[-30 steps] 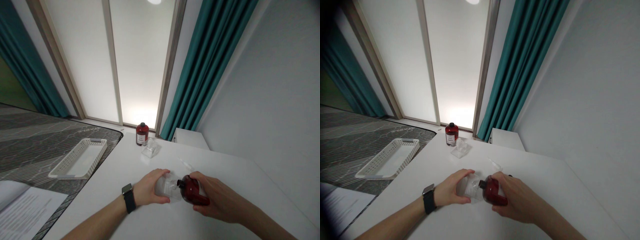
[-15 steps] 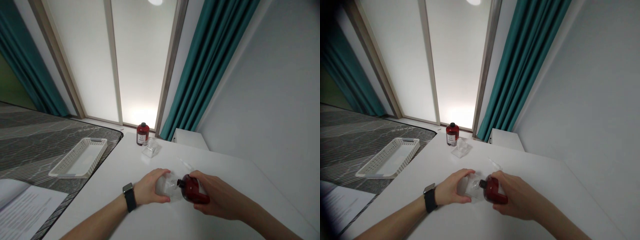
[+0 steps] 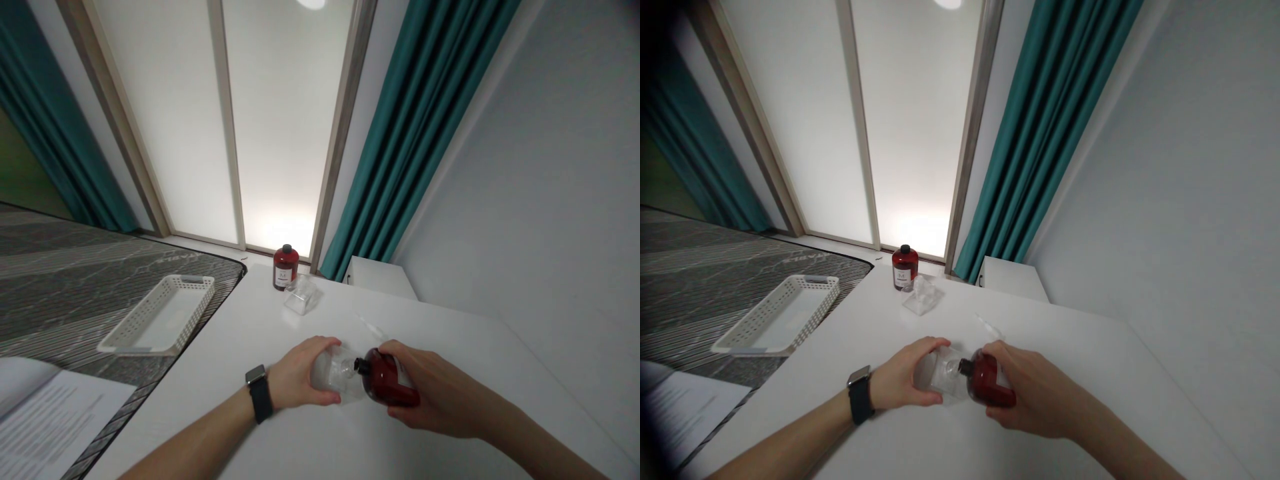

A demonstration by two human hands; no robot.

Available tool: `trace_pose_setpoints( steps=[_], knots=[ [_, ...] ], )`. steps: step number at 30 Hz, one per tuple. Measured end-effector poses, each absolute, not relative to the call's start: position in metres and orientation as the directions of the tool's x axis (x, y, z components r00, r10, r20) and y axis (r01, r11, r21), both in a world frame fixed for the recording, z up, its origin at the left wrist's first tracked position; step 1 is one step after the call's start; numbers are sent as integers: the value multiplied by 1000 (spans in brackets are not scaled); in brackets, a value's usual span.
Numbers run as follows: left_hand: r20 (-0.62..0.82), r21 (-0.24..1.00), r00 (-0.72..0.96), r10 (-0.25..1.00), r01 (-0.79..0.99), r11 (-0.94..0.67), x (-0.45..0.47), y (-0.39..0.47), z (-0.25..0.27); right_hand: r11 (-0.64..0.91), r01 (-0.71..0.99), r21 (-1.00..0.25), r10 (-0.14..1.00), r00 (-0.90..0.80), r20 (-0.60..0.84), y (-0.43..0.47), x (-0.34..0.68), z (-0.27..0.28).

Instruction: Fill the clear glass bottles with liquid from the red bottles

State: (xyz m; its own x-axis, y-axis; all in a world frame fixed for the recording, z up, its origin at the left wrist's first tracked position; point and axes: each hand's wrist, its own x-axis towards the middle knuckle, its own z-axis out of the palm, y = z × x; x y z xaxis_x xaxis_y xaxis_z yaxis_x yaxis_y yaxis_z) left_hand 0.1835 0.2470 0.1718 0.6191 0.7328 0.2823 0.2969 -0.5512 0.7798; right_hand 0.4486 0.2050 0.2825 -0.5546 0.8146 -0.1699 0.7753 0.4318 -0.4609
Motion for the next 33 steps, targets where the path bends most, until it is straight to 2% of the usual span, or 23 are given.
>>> trace_pose_setpoints(
  steps=[33],
  knots=[
    [293, 773, 623, 725, 291, -563, 182, 247, 170, 435, 785, -441, 808, -556, -192, 206, 443, 291]
  ],
)
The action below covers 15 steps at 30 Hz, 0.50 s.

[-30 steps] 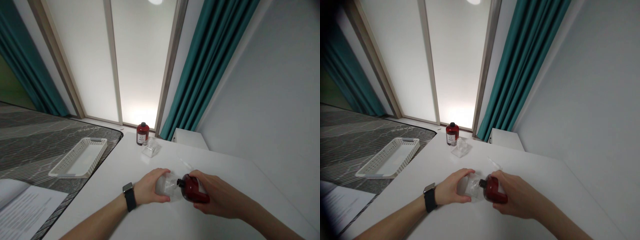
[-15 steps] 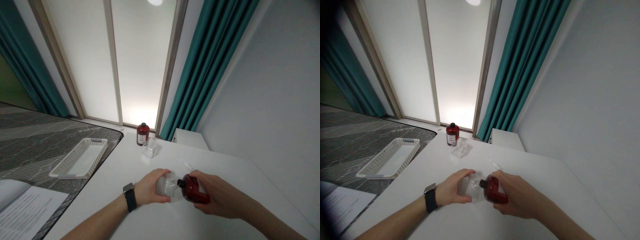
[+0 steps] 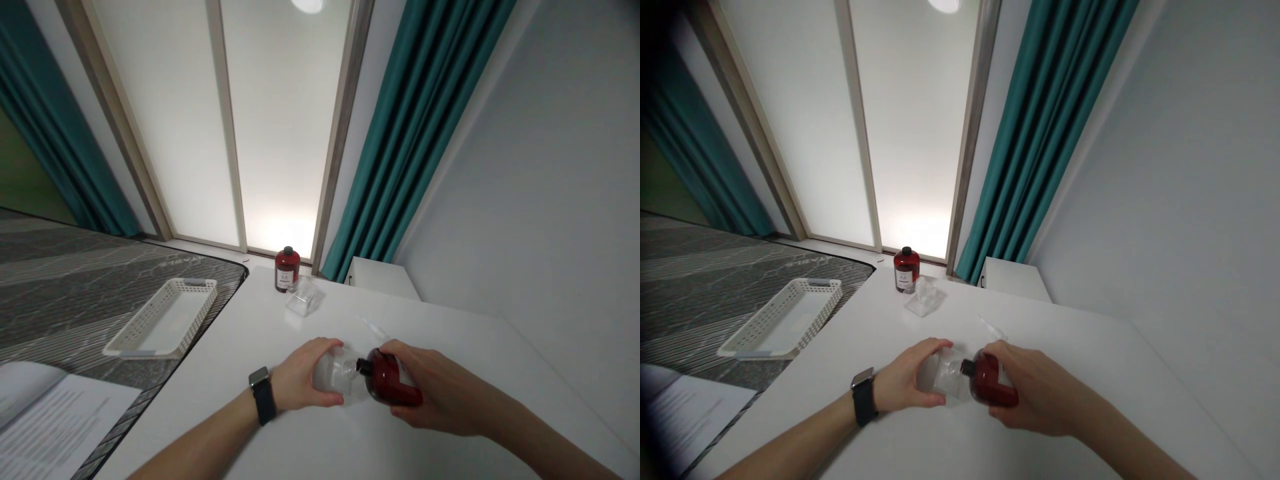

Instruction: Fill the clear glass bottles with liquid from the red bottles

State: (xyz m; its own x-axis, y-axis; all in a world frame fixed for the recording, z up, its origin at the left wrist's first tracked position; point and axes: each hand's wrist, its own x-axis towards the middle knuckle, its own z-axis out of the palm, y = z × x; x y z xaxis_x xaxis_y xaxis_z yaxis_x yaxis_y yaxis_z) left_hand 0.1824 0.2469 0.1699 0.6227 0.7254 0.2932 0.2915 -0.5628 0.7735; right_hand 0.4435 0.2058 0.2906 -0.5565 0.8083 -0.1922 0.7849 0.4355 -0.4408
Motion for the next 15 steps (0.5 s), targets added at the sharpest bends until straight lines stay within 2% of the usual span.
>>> trace_pose_setpoints(
  steps=[15],
  knots=[
    [299, 775, 626, 720, 281, -566, 183, 247, 169, 430, 785, -446, 809, -555, -196, 207, 443, 290]
  ],
)
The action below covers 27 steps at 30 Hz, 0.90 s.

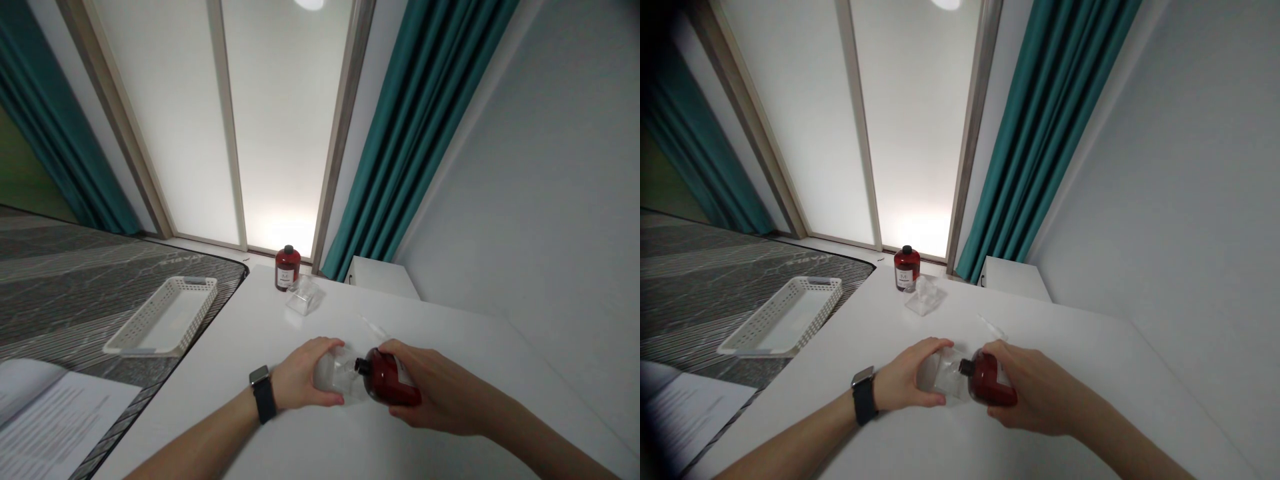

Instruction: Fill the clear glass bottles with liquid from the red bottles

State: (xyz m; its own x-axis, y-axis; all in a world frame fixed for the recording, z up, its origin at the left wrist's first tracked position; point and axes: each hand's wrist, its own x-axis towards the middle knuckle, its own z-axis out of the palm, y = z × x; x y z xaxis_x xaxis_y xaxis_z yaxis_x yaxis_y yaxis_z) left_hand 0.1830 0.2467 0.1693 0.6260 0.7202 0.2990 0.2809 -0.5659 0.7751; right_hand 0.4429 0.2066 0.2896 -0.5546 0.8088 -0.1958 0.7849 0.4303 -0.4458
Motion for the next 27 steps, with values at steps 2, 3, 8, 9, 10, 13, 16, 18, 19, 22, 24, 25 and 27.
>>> trace_pose_setpoints(
  steps=[2, 3, 8, 9, 10, 13, 16, 18, 19, 22, 24, 25, 27],
  knots=[
    [296, 777, 627, 720, 281, -564, 183, 247, 170, 433, 783, -446, 808, -556, -193, 207, 443, 289],
    [295, 777, 628, 720, 280, -563, 183, 246, 170, 433, 782, -449, 808, -558, -192, 207, 444, 288],
    [298, 780, 630, 717, 272, -564, 183, 247, 172, 433, 775, -460, 805, -562, -189, 206, 446, 285],
    [298, 780, 631, 716, 271, -564, 183, 247, 172, 428, 780, -457, 809, -556, -191, 205, 446, 285],
    [298, 780, 632, 715, 271, -564, 183, 247, 172, 421, 785, -455, 814, -548, -194, 205, 446, 284],
    [298, 781, 634, 714, 268, -564, 182, 247, 171, 413, 787, -459, 816, -543, -197, 205, 447, 283],
    [294, 783, 636, 713, 267, -561, 182, 247, 170, 417, 787, -455, 812, -547, -202, 204, 447, 283],
    [299, 783, 636, 711, 262, -564, 182, 248, 171, 418, 792, -445, 815, -544, -202, 204, 448, 283],
    [306, 783, 637, 707, 255, -568, 182, 248, 171, 420, 793, -442, 814, -544, -201, 204, 448, 283],
    [326, 782, 644, 692, 227, -580, 182, 248, 173, 423, 788, -446, 811, -550, -202, 204, 448, 282],
    [316, 783, 649, 692, 233, -576, 182, 248, 173, 423, 788, -447, 811, -550, -202, 204, 448, 282],
    [305, 785, 647, 699, 245, -569, 182, 248, 172, 423, 789, -445, 812, -548, -201, 205, 448, 282],
    [277, 793, 637, 719, 271, -545, 181, 248, 170, 424, 790, -443, 812, -548, -200, 205, 448, 282]
  ],
)
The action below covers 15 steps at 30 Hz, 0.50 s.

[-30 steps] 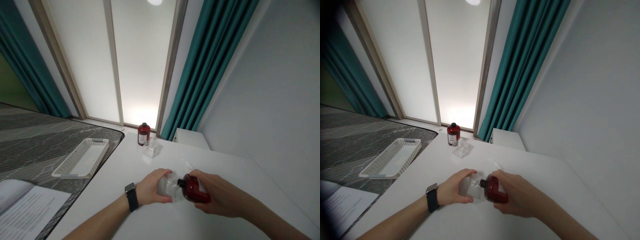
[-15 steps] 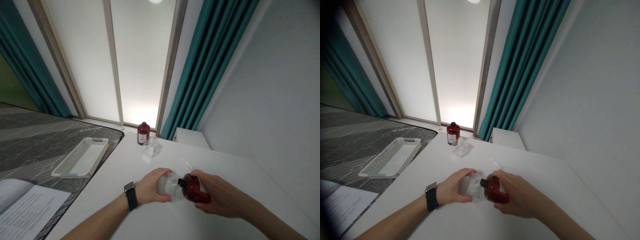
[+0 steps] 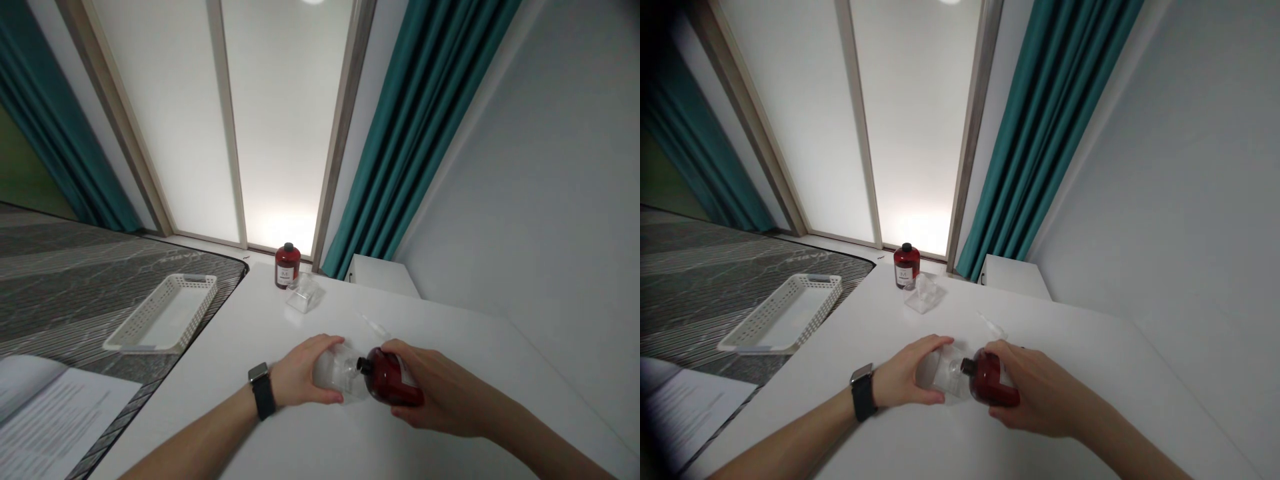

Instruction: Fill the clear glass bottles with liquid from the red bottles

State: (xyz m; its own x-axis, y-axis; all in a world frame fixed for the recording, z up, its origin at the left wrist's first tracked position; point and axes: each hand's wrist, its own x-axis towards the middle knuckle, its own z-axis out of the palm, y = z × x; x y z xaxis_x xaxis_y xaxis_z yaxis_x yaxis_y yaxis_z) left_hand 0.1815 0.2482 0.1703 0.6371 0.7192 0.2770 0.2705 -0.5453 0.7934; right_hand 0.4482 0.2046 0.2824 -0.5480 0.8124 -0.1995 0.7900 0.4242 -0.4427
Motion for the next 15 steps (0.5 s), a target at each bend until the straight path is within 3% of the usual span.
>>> trace_pose_setpoints(
  steps=[15],
  knots=[
    [296, 805, 628, 719, 241, -542, 183, 249, 172, 445, 779, -443, 803, -566, -188, 206, 449, 285]
  ],
)
